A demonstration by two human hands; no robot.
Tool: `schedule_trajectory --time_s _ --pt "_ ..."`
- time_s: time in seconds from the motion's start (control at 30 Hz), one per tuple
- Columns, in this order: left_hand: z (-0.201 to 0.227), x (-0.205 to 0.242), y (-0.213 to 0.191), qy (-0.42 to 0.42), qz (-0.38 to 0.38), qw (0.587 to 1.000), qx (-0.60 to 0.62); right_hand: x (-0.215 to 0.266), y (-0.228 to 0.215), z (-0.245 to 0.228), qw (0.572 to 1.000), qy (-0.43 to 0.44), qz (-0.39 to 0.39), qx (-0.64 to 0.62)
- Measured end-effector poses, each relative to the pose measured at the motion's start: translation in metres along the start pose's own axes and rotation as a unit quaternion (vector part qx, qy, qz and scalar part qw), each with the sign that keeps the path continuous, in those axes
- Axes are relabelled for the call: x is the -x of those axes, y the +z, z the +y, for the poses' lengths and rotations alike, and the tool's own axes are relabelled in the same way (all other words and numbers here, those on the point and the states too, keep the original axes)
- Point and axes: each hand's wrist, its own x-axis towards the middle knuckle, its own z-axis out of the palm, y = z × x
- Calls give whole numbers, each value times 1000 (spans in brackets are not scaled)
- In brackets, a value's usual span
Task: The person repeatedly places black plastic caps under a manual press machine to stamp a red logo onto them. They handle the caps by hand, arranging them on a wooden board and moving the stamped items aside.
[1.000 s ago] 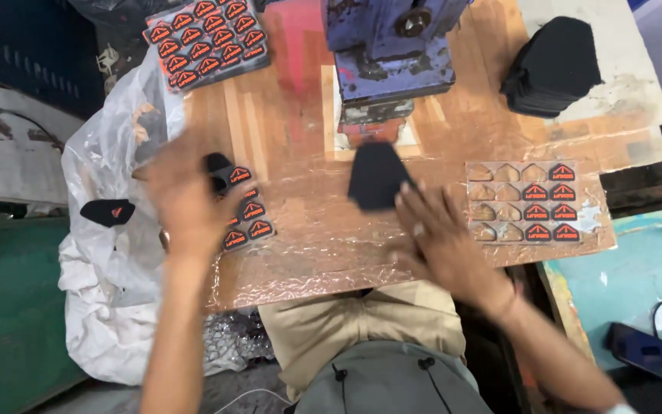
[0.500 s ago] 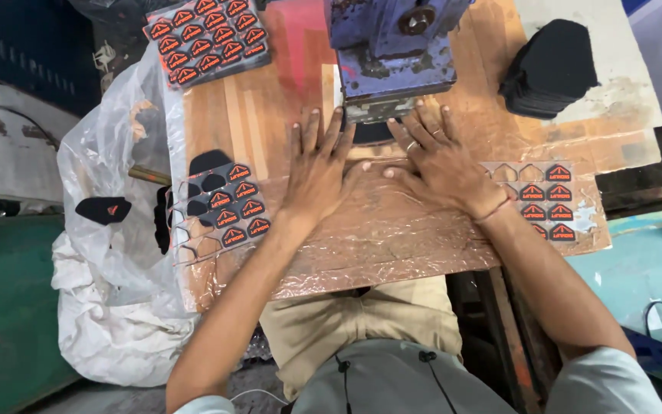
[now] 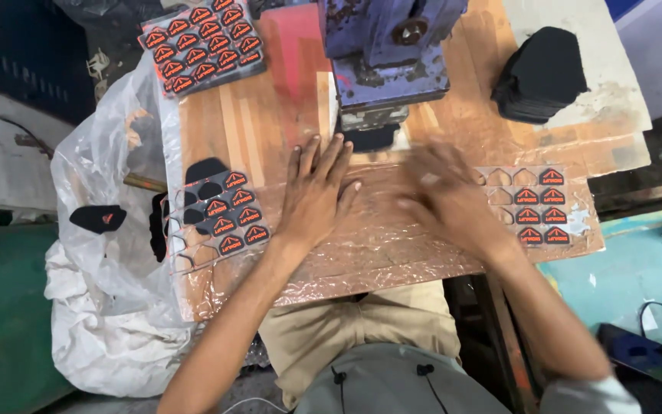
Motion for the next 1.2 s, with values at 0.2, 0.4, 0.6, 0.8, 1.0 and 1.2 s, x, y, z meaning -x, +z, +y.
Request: schedule_trajectory --time_s 0.2,0.4,0.6,0.8,1.0,1.2 --pt "-4 3 -2 3 19 999 31 174 -20 144 902 393 172 -54" --pt "-4 4 -1 -1 28 999 37 176 -71 74 920 367 137 -26" --pt "-3 7 4 10 22 999 21 36 -67 -25 912 252 100 -309" --pt "-8 12 6 41 26 999 9 -13 40 5 855 278 -66 -433" --pt "-13 9 4 33 28 997 56 -38 65 53 817 297 -8 -494" --pt "-7 4 -13 -15 6 998 59 -44 84 65 831 279 14 -481"
